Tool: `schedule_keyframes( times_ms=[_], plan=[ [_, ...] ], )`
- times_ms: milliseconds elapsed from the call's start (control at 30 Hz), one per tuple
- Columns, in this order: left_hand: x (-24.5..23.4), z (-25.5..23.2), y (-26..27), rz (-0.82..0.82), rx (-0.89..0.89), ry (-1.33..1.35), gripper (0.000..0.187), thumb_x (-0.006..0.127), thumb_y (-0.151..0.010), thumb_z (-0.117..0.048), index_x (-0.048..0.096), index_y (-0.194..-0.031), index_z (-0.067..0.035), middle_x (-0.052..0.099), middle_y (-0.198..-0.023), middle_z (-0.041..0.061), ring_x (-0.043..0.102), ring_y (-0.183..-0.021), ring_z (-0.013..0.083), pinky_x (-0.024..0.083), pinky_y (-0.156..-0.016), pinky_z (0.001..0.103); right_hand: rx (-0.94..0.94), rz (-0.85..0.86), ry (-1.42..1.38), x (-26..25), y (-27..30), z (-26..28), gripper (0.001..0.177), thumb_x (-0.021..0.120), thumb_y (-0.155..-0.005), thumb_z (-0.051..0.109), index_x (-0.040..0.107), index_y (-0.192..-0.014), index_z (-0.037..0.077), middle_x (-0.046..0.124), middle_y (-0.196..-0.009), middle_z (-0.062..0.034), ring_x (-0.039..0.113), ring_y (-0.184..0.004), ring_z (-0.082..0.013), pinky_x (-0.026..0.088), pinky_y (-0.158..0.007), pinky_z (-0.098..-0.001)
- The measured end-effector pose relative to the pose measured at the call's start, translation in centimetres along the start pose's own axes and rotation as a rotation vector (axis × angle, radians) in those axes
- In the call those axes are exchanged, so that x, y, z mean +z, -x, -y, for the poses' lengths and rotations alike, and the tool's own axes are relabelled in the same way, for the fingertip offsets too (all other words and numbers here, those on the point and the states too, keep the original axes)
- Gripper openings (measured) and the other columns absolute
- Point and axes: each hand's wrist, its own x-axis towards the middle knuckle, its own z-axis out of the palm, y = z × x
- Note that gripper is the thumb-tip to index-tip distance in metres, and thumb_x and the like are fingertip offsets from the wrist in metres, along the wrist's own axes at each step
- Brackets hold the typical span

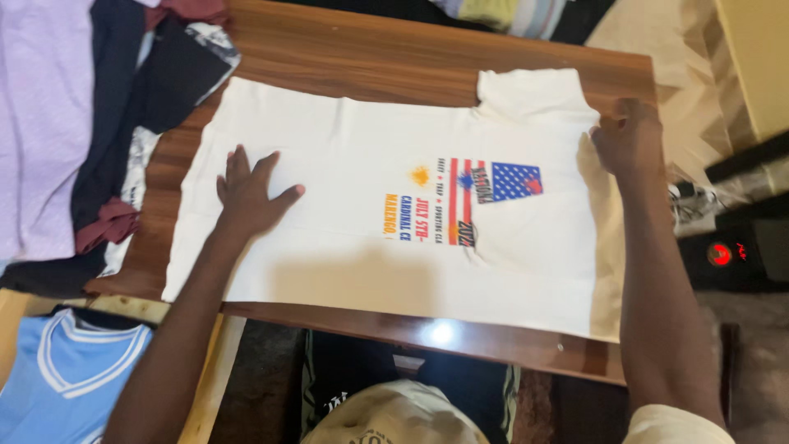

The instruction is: The person folds a white graphic t-shirt on a wooden desk by smoothing it out and folding the sides inward, then places it into an open drawer with blue clothing.

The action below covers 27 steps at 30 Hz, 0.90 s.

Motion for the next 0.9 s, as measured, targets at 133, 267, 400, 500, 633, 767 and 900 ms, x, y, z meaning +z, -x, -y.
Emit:
schedule_keyframes(
  times_ms=[133,267,400,500,633,767,900],
  plan=[
    [-2.0,3.1,-8.1,-0.077,0.190,-0.018,0.057,0.073,-0.089,-0.047,0.067,-0.130,-0.008,0.036,-0.162,0.027,0.033,-0.150,0.0411,0.030,-0.118,0.054,-0.122,0.033,-0.006,1.8,-4.7,2.7,0.084,0.093,-0.080,0.017,0.050,-0.151,-0.002,0.054,-0.147,-0.0269,0.060,-0.123,-0.0441,0.051,-0.099,-0.0490],
    [-3.5,5.4,-16.0,-0.022,0.197,-0.088,0.051,0.075,-0.100,-0.035,0.064,-0.138,-0.003,0.064,-0.141,0.024,0.058,-0.136,0.0409,0.046,-0.113,0.049,-0.350,0.097,0.005,4.1,-8.7,3.2,0.104,0.095,-0.072,0.018,0.039,-0.158,-0.002,0.048,-0.154,-0.0299,0.050,-0.137,-0.0493,0.044,-0.110,-0.0498],
    [-3.4,5.3,-18.7,-0.164,0.419,-0.032,0.066,0.081,-0.077,-0.021,0.062,-0.138,-0.005,0.063,-0.133,0.026,0.058,-0.123,0.0435,0.047,-0.100,0.049,-0.065,0.390,-0.018,6.0,-11.3,3.5,0.107,0.092,-0.074,0.019,0.036,-0.165,0.008,0.058,-0.137,-0.0294,0.053,-0.127,-0.0490,0.045,-0.100,-0.0518],
    [-4.0,4.3,-18.4,-0.058,0.247,-0.191,0.055,0.085,-0.079,-0.023,0.069,-0.130,-0.012,0.067,-0.119,0.024,0.062,-0.112,0.0429,0.050,-0.093,0.051,0.021,0.567,0.213,6.0,-11.7,3.2,0.044,0.086,-0.091,0.026,0.072,-0.123,0.000,0.075,-0.115,-0.0241,0.070,-0.107,-0.0435,0.054,-0.094,-0.0519],
    [-5.8,2.8,-16.2,-0.052,0.295,-0.235,0.029,0.084,-0.089,-0.023,0.076,-0.113,-0.008,0.072,-0.103,0.018,0.068,-0.100,0.0391,0.053,-0.086,0.050,-0.270,0.221,-0.075,3.5,-9.4,3.4,0.033,0.088,-0.083,0.011,0.076,-0.112,0.001,0.072,-0.105,-0.0186,0.070,-0.095,-0.0373,0.055,-0.081,-0.0443],
    [-9.3,1.9,-10.4,-0.265,0.435,0.033,0.028,0.085,-0.090,-0.021,0.076,-0.109,-0.002,0.067,-0.097,0.019,0.066,-0.085,0.0355,0.051,-0.075,0.046,-0.335,0.086,-0.126,-4.5,-3.9,5.7,0.025,0.091,-0.092,0.010,0.074,-0.108,0.001,0.068,-0.098,-0.0152,0.066,-0.089,-0.0315,0.052,-0.077,-0.0401],
    [-13.1,1.1,-1.2,-0.321,0.374,0.081,0.022,0.086,-0.098,-0.019,0.076,-0.101,0.000,0.066,-0.093,0.015,0.066,-0.086,0.0281,0.051,-0.073,0.039,-0.195,0.037,-0.244,-13.2,6.0,8.5,0.022,0.086,-0.087,0.000,0.075,-0.106,0.001,0.071,-0.104,-0.0115,0.067,-0.087,-0.0201,0.050,-0.072,-0.0324]
  ],
)
